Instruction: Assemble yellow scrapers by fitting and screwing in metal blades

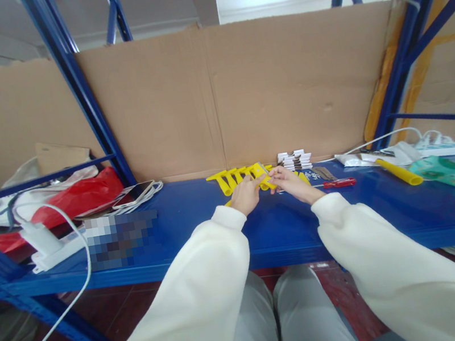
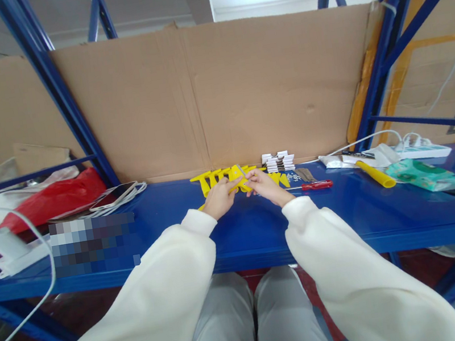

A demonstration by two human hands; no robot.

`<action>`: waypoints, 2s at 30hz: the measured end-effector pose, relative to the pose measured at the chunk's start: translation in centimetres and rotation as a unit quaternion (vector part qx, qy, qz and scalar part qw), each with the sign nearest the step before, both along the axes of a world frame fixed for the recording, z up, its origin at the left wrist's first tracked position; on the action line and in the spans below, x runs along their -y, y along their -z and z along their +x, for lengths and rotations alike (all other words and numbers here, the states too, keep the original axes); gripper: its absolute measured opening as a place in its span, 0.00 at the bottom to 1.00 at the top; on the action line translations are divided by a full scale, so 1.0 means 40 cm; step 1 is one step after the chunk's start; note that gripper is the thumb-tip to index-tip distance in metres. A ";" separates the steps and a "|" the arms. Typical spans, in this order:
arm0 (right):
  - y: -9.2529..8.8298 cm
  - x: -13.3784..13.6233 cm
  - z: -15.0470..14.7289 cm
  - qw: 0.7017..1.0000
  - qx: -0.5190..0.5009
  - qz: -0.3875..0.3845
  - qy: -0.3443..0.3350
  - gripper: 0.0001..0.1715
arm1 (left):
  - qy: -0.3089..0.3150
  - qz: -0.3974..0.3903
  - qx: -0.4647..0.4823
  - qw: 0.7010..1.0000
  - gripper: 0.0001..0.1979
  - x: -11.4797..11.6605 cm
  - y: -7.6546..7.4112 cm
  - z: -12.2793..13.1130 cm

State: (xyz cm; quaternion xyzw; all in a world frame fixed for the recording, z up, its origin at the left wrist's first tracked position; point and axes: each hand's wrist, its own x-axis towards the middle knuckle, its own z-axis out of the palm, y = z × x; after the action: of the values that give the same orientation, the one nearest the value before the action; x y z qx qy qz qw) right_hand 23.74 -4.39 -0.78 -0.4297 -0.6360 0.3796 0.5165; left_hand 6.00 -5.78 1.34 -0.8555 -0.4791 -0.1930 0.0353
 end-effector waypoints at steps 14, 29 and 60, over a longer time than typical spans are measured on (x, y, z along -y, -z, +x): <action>0.002 -0.031 0.033 0.998 -0.051 0.010 0.028 0.15 | 0.058 0.023 -0.042 0.997 0.33 -0.014 0.022 -0.004; -0.051 0.008 0.270 0.779 0.434 -0.155 0.425 0.14 | 0.115 -0.210 0.424 0.873 0.33 -0.038 0.005 0.001; -0.012 -0.019 0.265 0.760 0.509 -0.121 0.385 0.13 | 0.109 -0.487 0.481 0.721 0.41 0.008 -0.040 -0.010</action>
State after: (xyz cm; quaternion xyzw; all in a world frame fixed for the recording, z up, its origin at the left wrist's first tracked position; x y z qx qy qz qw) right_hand 34.35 -3.63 -0.30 -0.8272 -0.5352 -0.0521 0.1632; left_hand 5.60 -6.09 2.94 -0.5928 -0.3634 -0.3210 -0.6430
